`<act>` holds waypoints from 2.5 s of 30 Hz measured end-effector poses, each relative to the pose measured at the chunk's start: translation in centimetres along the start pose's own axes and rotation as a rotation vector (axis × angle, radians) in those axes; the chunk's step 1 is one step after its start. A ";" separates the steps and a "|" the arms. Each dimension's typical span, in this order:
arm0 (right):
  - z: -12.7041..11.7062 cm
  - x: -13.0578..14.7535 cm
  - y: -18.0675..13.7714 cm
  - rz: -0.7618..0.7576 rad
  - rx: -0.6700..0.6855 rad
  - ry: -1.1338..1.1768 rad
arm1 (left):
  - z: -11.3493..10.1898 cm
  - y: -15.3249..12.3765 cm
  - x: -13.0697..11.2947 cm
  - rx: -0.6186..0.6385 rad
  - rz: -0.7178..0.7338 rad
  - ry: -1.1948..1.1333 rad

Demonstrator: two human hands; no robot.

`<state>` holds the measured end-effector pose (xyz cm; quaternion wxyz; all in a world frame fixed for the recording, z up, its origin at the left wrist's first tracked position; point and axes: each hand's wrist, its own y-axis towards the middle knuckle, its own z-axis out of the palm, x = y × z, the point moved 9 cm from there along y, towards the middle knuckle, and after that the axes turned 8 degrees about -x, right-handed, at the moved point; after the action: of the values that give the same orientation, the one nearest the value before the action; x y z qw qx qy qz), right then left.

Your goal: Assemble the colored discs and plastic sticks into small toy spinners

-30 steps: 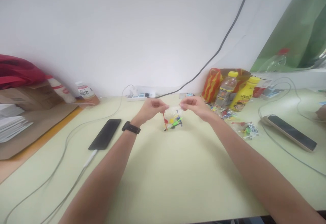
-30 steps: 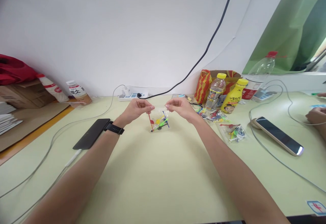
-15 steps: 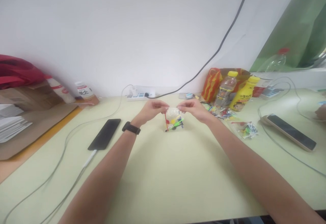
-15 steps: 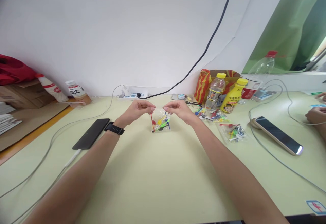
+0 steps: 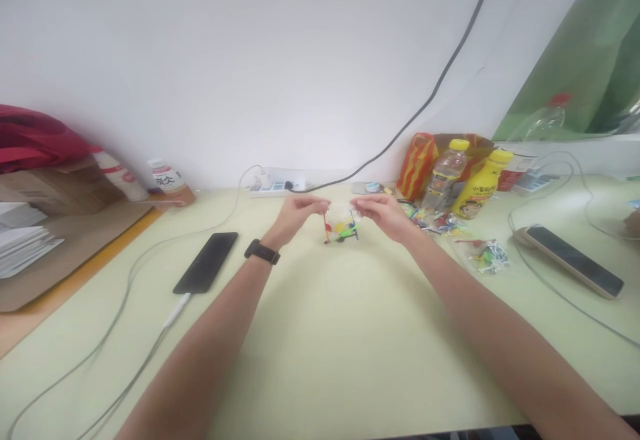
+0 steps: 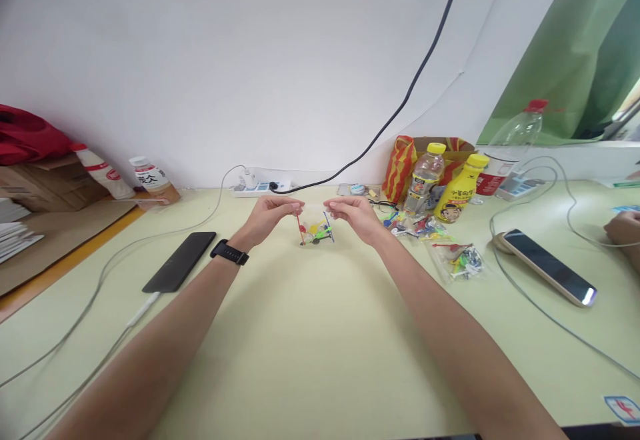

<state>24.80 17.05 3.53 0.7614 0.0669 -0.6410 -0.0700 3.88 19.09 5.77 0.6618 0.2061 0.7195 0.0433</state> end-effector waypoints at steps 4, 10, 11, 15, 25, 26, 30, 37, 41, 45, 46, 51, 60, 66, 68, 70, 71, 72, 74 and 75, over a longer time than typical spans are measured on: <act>0.1 1.1 0.0 -0.110 -0.017 -0.158 | -0.3 -0.1 -0.7 -0.013 0.042 0.078; 0.0 1.2 0.1 -0.197 -0.048 -0.291 | -0.5 0.3 -0.1 -0.003 0.064 0.147; 0.1 1.2 0.1 -0.218 -0.044 -0.305 | -0.5 0.4 0.0 0.006 0.071 0.148; 0.7 1.3 0.0 -0.264 0.002 -0.270 | -0.5 0.5 0.0 0.024 0.089 0.160; -0.8 0.7 0.0 -0.154 -0.111 -0.106 | -1.1 0.3 1.1 -0.049 0.019 0.057; -0.9 0.6 0.1 -0.146 -0.118 -0.100 | -1.1 0.3 1.3 -0.057 0.006 0.051; -0.8 0.6 0.1 -0.138 -0.095 -0.081 | -1.0 0.1 1.1 -0.054 0.008 0.056; -0.4 1.4 0.1 -0.253 -0.074 -0.256 | -0.7 0.1 0.1 -0.037 0.053 0.119; 0.3 2.0 -0.1 -0.378 -0.076 -0.416 | -0.4 0.3 -0.1 -0.031 0.108 0.213; 1.0 1.7 -0.3 -0.412 -0.041 -0.461 | 0.3 0.3 0.0 0.013 0.121 0.159; 1.1 1.6 -0.4 -0.410 -0.030 -0.446 | 0.4 0.2 0.2 0.020 0.110 0.132; 0.8 1.0 -0.2 -0.372 -0.038 -0.340 | 0.3 0.1 1.1 -0.001 0.032 0.061; 0.1 0.8 0.0 -0.285 -0.082 -0.224 | 0.0 0.1 1.1 -0.066 0.034 0.014; 0.5 1.6 -0.2 -0.345 -0.098 -0.274 | 0.9 -0.3 0.4 0.009 0.060 0.089; 0.6 1.8 -0.2 -0.356 -0.090 -0.280 | 1.1 -0.3 0.2 0.020 0.082 0.113; 0.8 2.0 -0.3 -0.353 -0.066 -0.281 | 1.1 -0.2 0.1 0.025 0.094 0.108; 0.9 2.0 -0.3 -0.346 -0.047 -0.284 | 1.0 -0.2 0.1 0.025 0.095 0.098; 1.1 1.9 -0.4 -0.337 -0.025 -0.289 | 0.9 -0.1 0.0 0.025 0.094 0.087; 1.4 1.8 -0.4 -0.315 0.010 -0.295 | 0.8 0.0 -0.1 0.024 0.091 0.075; 1.4 1.8 -0.4 -0.307 0.015 -0.291 | 0.7 0.1 -0.2 0.024 0.095 0.074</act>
<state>23.74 16.31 5.46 0.6407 0.1584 -0.7270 -0.1893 4.58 18.93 5.86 0.6293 0.2462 0.7335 0.0734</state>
